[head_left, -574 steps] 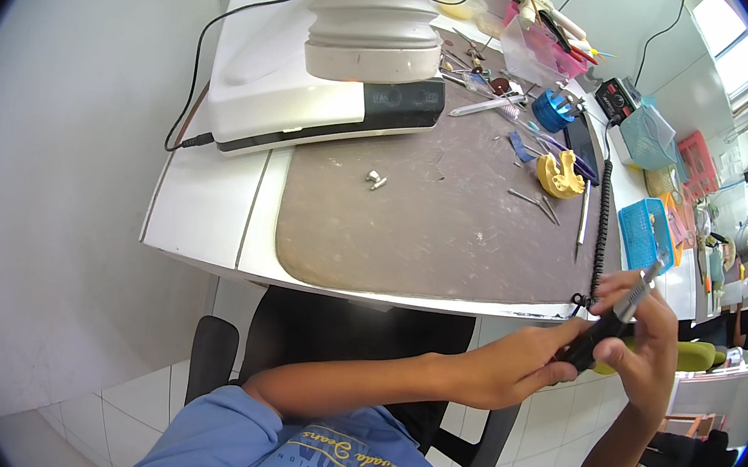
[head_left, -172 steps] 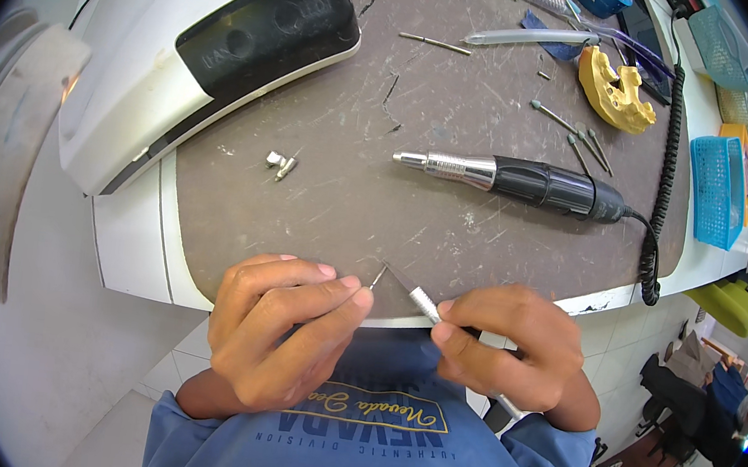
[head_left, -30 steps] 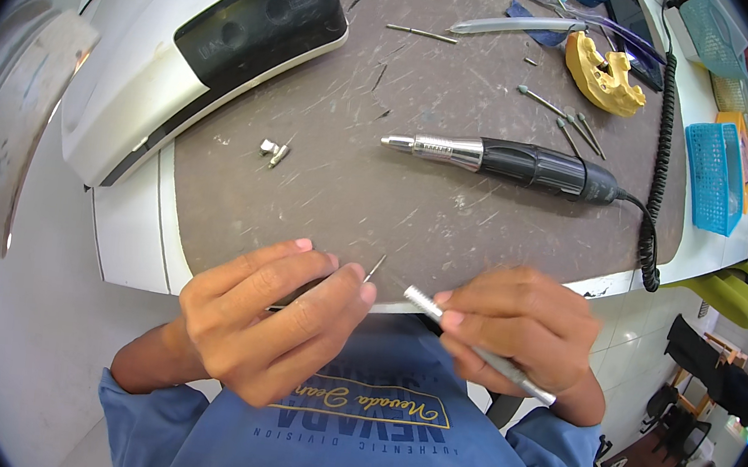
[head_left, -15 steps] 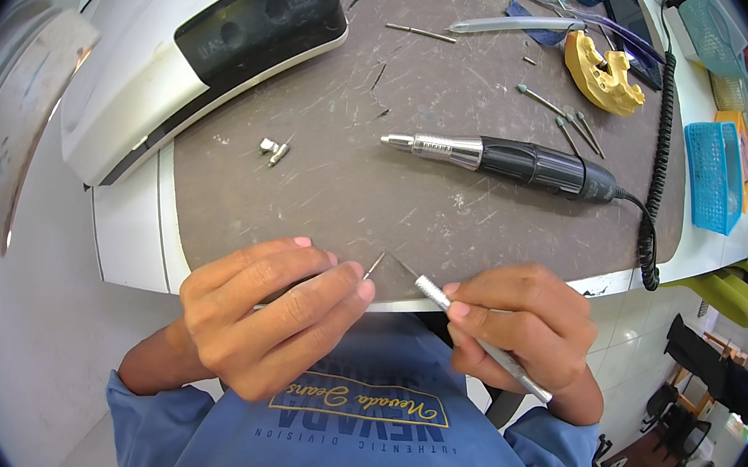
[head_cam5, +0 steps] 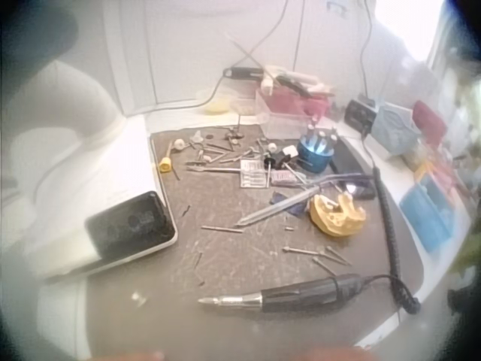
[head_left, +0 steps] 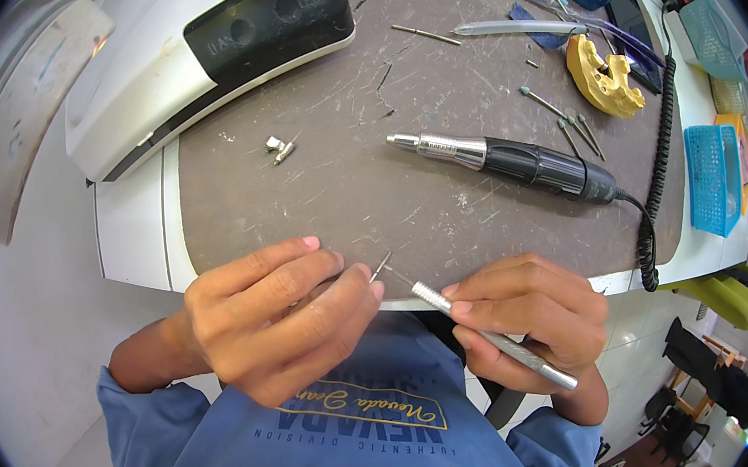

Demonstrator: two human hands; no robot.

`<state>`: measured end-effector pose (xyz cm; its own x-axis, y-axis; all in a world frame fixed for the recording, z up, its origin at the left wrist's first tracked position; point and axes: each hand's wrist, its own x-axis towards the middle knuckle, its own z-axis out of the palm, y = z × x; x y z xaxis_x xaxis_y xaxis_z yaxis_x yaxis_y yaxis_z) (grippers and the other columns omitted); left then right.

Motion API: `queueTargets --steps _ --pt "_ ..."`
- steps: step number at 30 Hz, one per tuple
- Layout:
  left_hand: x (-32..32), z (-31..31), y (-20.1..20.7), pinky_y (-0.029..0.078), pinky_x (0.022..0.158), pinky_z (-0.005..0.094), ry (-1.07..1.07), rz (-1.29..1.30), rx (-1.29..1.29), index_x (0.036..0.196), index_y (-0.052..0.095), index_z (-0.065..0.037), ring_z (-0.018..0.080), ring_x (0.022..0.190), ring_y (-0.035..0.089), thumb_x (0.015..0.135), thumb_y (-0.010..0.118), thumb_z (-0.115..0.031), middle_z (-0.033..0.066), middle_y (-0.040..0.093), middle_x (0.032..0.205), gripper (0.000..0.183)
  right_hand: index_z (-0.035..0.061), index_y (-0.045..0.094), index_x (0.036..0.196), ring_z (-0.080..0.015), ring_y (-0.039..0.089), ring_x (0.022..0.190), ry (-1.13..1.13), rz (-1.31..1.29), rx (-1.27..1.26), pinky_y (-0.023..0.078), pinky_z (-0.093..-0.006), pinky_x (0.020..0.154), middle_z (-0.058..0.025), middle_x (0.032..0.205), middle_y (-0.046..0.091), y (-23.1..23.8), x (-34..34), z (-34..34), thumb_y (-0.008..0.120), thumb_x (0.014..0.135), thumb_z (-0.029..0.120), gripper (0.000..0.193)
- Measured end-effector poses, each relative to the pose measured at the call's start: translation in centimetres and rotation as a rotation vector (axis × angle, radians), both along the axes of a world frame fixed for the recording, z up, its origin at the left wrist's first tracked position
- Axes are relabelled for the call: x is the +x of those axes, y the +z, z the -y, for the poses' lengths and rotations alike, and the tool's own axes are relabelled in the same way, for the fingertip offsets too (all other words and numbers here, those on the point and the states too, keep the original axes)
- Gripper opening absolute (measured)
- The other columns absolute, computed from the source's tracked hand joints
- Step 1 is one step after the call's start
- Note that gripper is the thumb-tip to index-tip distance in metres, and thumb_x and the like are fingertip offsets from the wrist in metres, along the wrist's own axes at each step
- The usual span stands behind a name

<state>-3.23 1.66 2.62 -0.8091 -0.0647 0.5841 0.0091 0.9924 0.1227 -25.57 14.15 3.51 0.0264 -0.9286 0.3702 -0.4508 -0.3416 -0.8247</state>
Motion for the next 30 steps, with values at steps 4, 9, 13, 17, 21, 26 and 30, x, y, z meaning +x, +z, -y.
queueTargets --steps 4,9,13,17,21,26,30 --pt "0.1 0.3 0.0 0.061 0.07 0.0335 -0.027 0.012 -0.032 0.085 0.077 -0.005 0.0198 0.076 0.068 0.065 0.074 -0.011 0.006 0.07 0.087 0.021 0.0009 0.071 0.092 -0.0231 0.072 0.075 -0.023 -0.067 0.029 0.057 -0.0299 0.062 -0.0132 0.091 0.073 0.3 -0.3 -0.2 0.079 0.068 -0.006 0.026" --pt "0.2 0.5 0.1 0.062 0.071 0.0334 -0.062 0.03 -0.097 0.084 0.077 -0.005 0.0197 0.076 0.068 0.064 0.074 -0.012 0.006 0.07 0.086 0.021 -0.0019 0.07 0.088 -0.025 0.073 0.071 -0.019 -0.063 -0.016 0.057 -0.031 0.062 -0.0163 0.08 0.072 -0.3 -0.4 -0.1 0.075 0.073 -0.002 0.016" --pt "0.2 0.7 0.1 0.062 0.072 0.0331 -0.083 0.026 -0.149 0.083 0.077 -0.005 0.0195 0.077 0.068 0.063 0.075 -0.011 0.0059 0.07 0.086 0.021 -0.0018 0.07 0.088 -0.0247 0.073 0.071 -0.013 -0.036 -0.029 0.057 -0.0307 0.062 -0.0164 0.08 0.072 -0.2 -0.4 0.1 0.074 0.074 -0.002 0.014" --pt "0.1 0.8 0.1 0.062 0.072 0.0323 -0.1 0.025 -0.175 0.082 0.077 -0.005 0.0192 0.076 0.068 0.062 0.076 -0.009 0.0051 0.069 0.085 0.021 0.0 0.071 0.09 -0.0231 0.072 0.072 -0.029 -0.041 0.006 0.057 -0.0295 0.061 -0.0141 0.086 0.073 0.0 -0.4 -0.1 0.077 0.07 -0.004 0.02" --pt "0.2 1.2 0.1 0.062 0.07 0.0316 -0.142 0.015 -0.197 0.082 0.077 -0.005 0.0182 0.075 0.068 0.062 0.076 -0.007 0.0043 0.069 0.085 0.02 -0.0019 0.07 0.089 -0.0241 0.072 0.071 0.022 -0.048 -0.017 0.057 -0.0293 0.061 -0.0173 0.082 0.072 -0.2 -0.5 0.0 0.074 0.073 -0.002 0.016" --pt "0.0 1.3 0.0 0.062 0.07 0.031 -0.156 -0.013 -0.232 0.08 0.077 -0.004 0.0167 0.072 0.067 0.063 0.074 -0.005 0.004 0.068 0.084 0.017 0.0009 0.071 0.09 -0.0227 0.071 0.072 -0.004 -0.033 0.027 0.056 -0.029 0.061 -0.0138 0.089 0.073 0.2 -0.2 0.0 0.078 0.069 -0.005 0.023" --pt "0.0 1.6 0.3 0.061 0.069 0.0307 -0.192 -0.002 -0.266 0.079 0.076 -0.003 0.0169 0.069 0.066 0.066 0.071 -0.006 0.0049 0.069 0.082 0.014 0.003 0.072 0.092 -0.0221 0.071 0.073 -0.059 -0.056 0.102 0.055 -0.0288 0.062 -0.0118 0.092 0.073 0.7 -0.3 -0.4 0.079 0.068 -0.007 0.027"
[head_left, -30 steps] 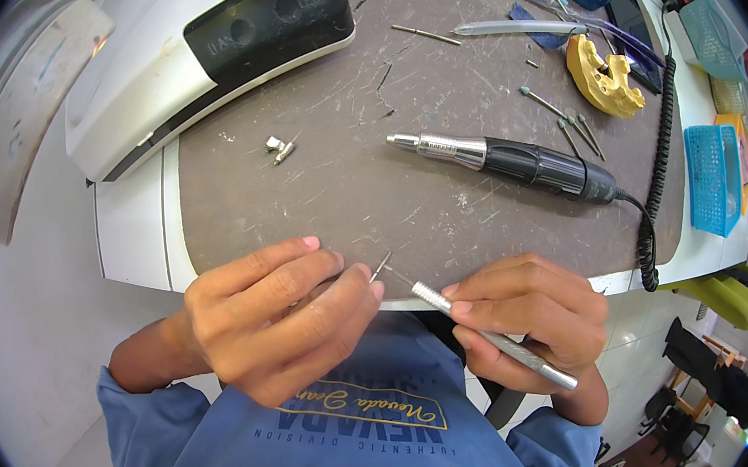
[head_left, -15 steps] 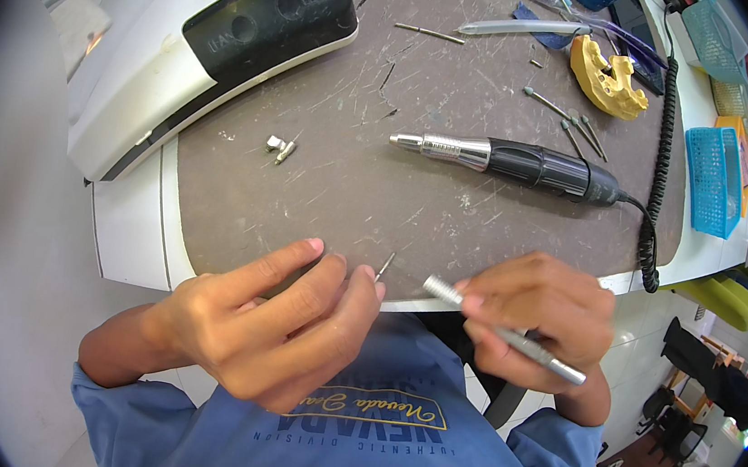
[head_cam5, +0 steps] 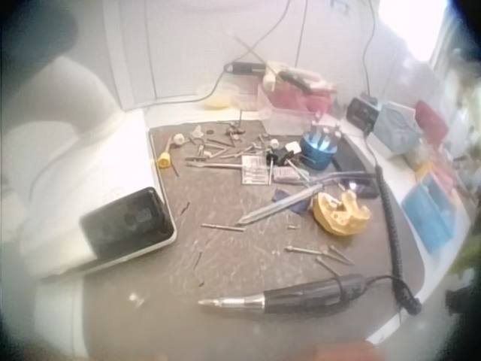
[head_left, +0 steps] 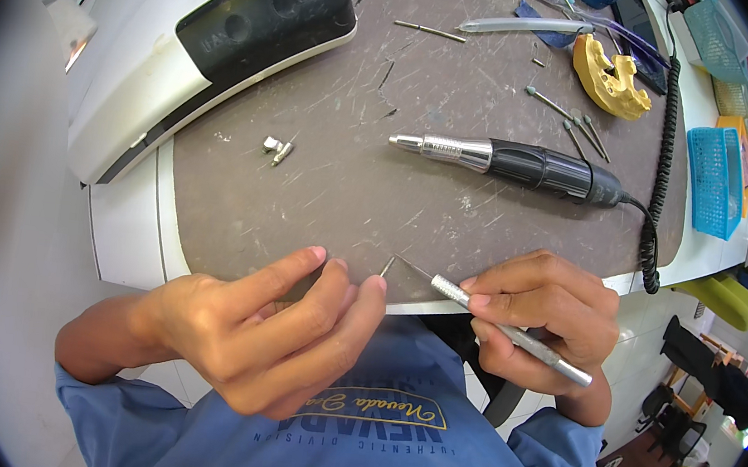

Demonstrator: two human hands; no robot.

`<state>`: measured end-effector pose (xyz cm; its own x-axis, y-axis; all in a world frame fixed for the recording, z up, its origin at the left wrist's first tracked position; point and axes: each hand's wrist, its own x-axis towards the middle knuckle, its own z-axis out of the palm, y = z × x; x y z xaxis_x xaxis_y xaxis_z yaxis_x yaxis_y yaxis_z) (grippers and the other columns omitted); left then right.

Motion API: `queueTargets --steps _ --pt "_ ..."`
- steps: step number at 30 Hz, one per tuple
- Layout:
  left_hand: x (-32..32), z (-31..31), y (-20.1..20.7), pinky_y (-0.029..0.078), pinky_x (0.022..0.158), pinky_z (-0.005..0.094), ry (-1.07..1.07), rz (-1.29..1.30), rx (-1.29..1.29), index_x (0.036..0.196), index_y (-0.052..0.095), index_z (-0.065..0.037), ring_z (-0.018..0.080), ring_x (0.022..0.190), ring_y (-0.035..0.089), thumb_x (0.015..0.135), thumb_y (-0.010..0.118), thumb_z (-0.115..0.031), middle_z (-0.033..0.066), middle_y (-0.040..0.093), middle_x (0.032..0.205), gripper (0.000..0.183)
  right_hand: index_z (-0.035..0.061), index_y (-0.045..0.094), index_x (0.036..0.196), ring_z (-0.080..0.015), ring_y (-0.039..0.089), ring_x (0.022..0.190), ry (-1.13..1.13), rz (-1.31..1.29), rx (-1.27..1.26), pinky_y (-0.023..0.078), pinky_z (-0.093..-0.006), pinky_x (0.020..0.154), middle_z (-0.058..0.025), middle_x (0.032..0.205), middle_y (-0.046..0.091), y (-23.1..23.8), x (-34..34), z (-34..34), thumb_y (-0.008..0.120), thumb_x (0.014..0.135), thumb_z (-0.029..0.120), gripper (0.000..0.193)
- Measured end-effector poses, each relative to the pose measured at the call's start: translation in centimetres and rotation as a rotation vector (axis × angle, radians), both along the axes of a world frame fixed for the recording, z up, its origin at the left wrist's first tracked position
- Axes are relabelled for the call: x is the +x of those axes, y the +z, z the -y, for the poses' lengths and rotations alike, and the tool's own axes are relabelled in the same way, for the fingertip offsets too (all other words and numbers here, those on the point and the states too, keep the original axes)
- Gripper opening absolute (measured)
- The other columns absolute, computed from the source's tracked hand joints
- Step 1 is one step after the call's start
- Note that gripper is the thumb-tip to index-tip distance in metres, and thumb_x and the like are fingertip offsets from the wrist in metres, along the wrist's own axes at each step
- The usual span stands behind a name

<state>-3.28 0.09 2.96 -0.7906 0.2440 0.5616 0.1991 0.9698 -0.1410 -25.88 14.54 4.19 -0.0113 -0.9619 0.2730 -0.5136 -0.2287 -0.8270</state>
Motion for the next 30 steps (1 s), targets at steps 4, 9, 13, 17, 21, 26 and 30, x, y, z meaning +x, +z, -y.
queueTargets --steps 4,9,13,17,21,26,30 --pt "-0.4 0.6 -0.1 0.061 0.069 0.031 -0.074 -0.017 -0.056 0.076 0.075 -0.003 0.0172 0.068 0.066 0.068 0.068 -0.007 0.0062 0.07 0.081 0.011 0.0011 0.072 0.09 -0.0222 0.071 0.071 0.063 0.029 -0.049 0.056 -0.0284 0.06 -0.0145 0.088 0.073 -0.5 -0.2 0.3 0.076 0.068 -0.005 0.023" --pt "-0.7 1.5 0.1 0.061 0.068 0.0311 -0.164 -0.004 -0.151 0.073 0.074 -0.004 0.0168 0.067 0.066 0.07 0.065 -0.008 0.0072 0.071 0.081 0.01 0.0026 0.071 0.089 -0.0215 0.071 0.072 0.064 0.063 -0.06 0.055 -0.029 0.059 -0.0115 0.092 0.074 -0.5 -0.1 0.5 0.079 0.067 -0.005 0.025" --pt "-0.8 1.8 0.3 0.062 0.068 0.0308 -0.199 0.014 -0.178 0.073 0.074 -0.004 0.0165 0.067 0.066 0.071 0.064 -0.009 0.0074 0.071 0.08 0.011 0.0026 0.071 0.089 -0.0221 0.071 0.07 0.028 0.008 -0.054 0.055 -0.0288 0.058 -0.0112 0.09 0.074 -0.6 -0.2 0.3 0.079 0.068 -0.004 0.024" --pt "-1.0 1.9 0.3 0.062 0.068 0.0309 -0.216 0.009 -0.198 0.073 0.074 -0.004 0.0166 0.068 0.066 0.072 0.064 -0.01 0.0072 0.071 0.081 0.012 0.0026 0.071 0.09 -0.0225 0.071 0.069 0.031 0.019 -0.049 0.055 -0.0288 0.057 -0.0113 0.088 0.074 -0.5 -0.5 0.3 0.079 0.068 -0.005 0.024" --pt "-1.0 2.1 0.0 0.062 0.068 0.0311 -0.224 0.005 -0.193 0.073 0.073 -0.004 0.0169 0.068 0.066 0.071 0.065 -0.006 0.0068 0.071 0.083 0.009 0.0027 0.072 0.09 -0.0226 0.071 0.07 0.02 0.032 -0.032 0.055 -0.0293 0.059 -0.0117 0.089 0.074 -0.4 -0.5 0.3 0.078 0.069 -0.005 0.024" --pt "-1.0 2.0 -0.1 0.062 0.067 0.0312 -0.211 -0.009 -0.163 0.073 0.073 -0.005 0.0168 0.067 0.066 0.068 0.067 0.0 0.0064 0.071 0.084 0.009 0.0019 0.072 0.091 -0.0231 0.071 0.072 0.04 0.038 -0.029 0.055 -0.03 0.061 -0.0119 0.09 0.074 -0.3 -0.4 0.4 0.078 0.07 -0.005 0.023" --pt "-0.8 1.8 0.2 0.062 0.068 0.0318 -0.202 0.009 -0.14 0.073 0.072 -0.005 0.0178 0.068 0.066 0.068 0.067 0.0 0.007 0.071 0.085 0.009 0.0011 0.072 0.092 -0.0237 0.071 0.072 0.053 0.026 -0.018 0.055 -0.0296 0.061 -0.0113 0.09 0.074 -0.1 -0.6 0.3 0.078 0.07 -0.004 0.023"
